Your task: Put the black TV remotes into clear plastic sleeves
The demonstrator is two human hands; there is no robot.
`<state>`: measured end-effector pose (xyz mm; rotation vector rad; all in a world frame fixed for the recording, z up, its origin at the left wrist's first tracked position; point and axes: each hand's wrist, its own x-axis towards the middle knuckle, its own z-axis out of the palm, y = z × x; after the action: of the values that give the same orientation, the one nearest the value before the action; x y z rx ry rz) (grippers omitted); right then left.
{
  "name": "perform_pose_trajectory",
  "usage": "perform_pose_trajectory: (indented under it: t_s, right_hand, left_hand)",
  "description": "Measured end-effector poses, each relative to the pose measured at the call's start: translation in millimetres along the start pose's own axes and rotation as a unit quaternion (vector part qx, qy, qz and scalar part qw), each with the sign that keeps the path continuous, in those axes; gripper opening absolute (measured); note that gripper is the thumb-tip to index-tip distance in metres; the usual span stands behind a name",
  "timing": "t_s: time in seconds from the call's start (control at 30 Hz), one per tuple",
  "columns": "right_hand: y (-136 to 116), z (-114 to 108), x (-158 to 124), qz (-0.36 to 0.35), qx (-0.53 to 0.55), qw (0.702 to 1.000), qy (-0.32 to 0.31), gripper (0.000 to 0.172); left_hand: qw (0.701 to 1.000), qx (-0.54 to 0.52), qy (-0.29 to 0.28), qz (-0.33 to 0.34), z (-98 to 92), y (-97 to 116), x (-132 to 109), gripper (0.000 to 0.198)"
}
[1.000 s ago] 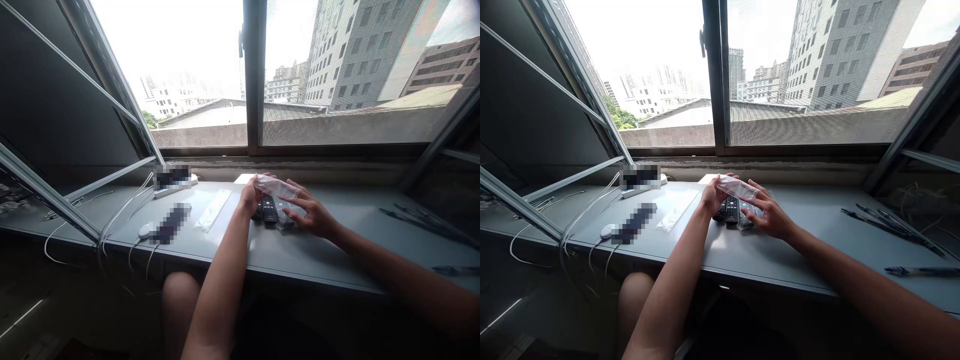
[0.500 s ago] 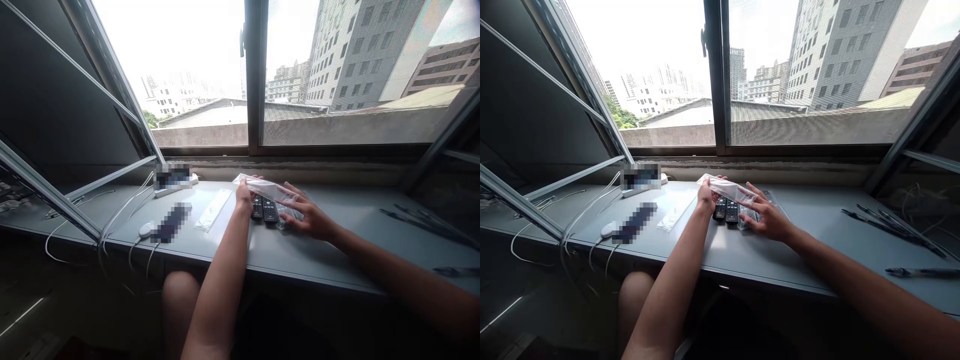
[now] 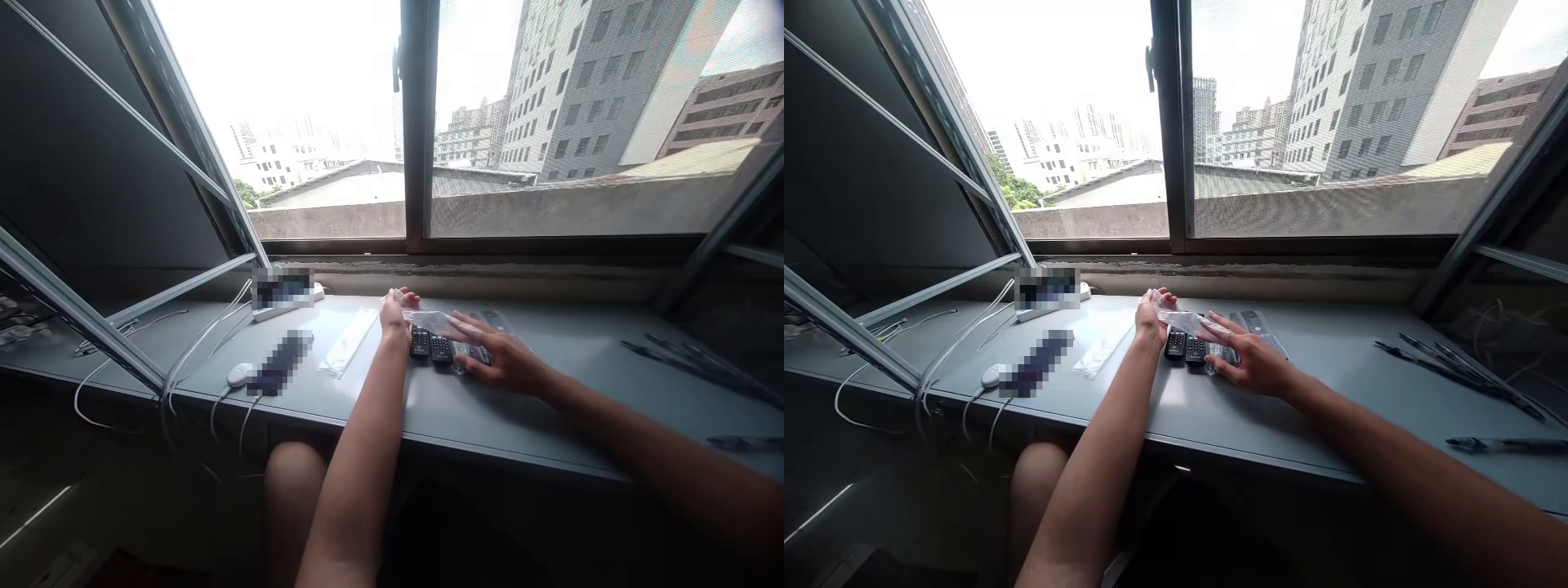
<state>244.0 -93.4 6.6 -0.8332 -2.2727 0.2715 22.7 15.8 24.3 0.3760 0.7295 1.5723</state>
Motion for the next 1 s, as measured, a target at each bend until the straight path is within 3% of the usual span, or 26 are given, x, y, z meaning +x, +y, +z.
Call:
perform_pose_trajectory:
  t_s: [0.2, 0.47, 0.67, 0.87, 1.0]
  right_hand:
    - [3, -4, -3, -0.009, 0.005, 0.999, 0.036, 0.064]
    - [3, -3, -2, -0.025, -0.018, 0.999, 0.033, 0.074]
    - [3, -3, 0, -0.039, -0.024, 0.998, 0.048, 0.067]
    - [-3, -4, 0, 0.002, -0.004, 1.000, 0.016, 0.087]
    - [-4, -5, 1, -0.005, -0.005, 1.000, 0.016, 0.082]
  left_hand:
    - [0.998, -0.029, 0.062, 0.005, -9.4, 5, 9, 0.037]
    - [0.998, 0.057, -0.021, 0.004, -4.9, 5, -1, 0.034]
    - [0.998, 0.068, -0.005, -0.003, -3.0, 3, -4, 0.037]
    - [0.996, 0.085, -0.013, 0.012, -5.6, 3, -2, 0.044]
    - [0.996, 0.082, -0.010, 0.025, -6.8, 3, -1, 0.048]
